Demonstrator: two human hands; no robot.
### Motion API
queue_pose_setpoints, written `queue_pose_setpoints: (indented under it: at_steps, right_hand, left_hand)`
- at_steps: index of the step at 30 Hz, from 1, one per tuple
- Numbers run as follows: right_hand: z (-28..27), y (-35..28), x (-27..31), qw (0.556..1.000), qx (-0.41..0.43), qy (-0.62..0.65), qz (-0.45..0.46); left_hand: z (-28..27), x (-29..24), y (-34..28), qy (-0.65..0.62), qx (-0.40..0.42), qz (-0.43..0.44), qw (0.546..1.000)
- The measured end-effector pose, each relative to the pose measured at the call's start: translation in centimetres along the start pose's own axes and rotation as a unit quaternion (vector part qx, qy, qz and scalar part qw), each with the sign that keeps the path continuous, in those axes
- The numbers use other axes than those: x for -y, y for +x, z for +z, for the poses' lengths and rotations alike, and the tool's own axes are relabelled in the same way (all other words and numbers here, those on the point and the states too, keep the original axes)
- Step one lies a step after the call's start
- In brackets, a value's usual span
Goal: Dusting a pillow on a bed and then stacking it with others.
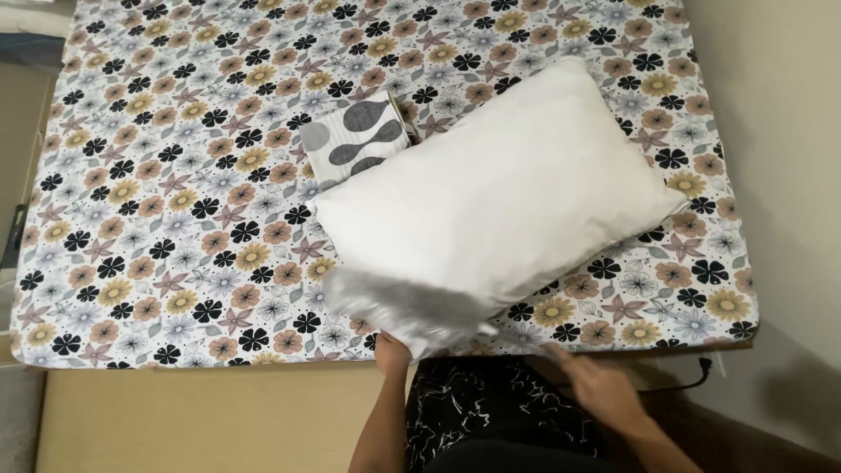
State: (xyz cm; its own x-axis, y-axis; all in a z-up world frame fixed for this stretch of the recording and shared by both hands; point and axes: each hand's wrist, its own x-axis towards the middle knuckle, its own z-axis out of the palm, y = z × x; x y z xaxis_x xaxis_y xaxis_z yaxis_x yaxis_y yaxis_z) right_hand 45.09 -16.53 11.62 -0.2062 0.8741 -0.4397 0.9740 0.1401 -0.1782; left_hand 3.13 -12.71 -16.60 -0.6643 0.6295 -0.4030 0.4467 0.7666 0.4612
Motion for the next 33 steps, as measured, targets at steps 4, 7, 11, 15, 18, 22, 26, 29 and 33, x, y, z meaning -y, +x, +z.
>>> queue_pose_setpoints:
  at_steps: [4,7,11,15,18,22,26,29,33]
  right_hand:
    - [11.3,-0.5,-15.0,0.975,-0.207,0.073,0.032]
    - [12.0,-1.0,-18.1,0.947,-0.217,0.066,0.227]
    - [12.5,1.4,-14.6,0.898,-0.296,0.186,0.268]
    - [9.4,3.9,-3.8,0.843,-0.378,0.343,0.170]
    - [9.8,4.7,-2.7,0.860,-0.330,0.349,0.172]
    - [12.5,5.1,-8.3,0.901,-0.347,0.223,0.134]
    - [15.8,6.1,-16.9,0.878,-0.308,0.228,0.288]
    - [15.2,7.6,-18.3,0.835,-0.379,0.243,0.316]
    - [16.3,6.5,-14.4,0.790,-0.468,0.317,0.239]
  left_hand:
    - [-3.7,-4.1,-3.1,-0.034,-0.023,-0.055,0.998]
    - [-4.2,-4.4,-3.7,-0.076,-0.069,-0.030,0.994]
    - [-7.2,-8.1,-6.1,-0.146,-0.213,0.061,0.964]
    - [-10.3,-14.0,-8.1,-0.178,-0.195,0.157,0.952]
    - [-9.5,-16.0,-7.3,-0.068,-0.127,0.179,0.973]
    - [-7.3,-15.5,-4.4,0.003,-0.078,0.141,0.987]
    - [-6.7,-14.5,-1.0,0.060,0.010,0.125,0.990]
    - [-6.7,-14.6,1.1,0.086,0.057,0.120,0.987]
    - [-6.8,-14.4,1.2,0.103,0.085,0.111,0.985]
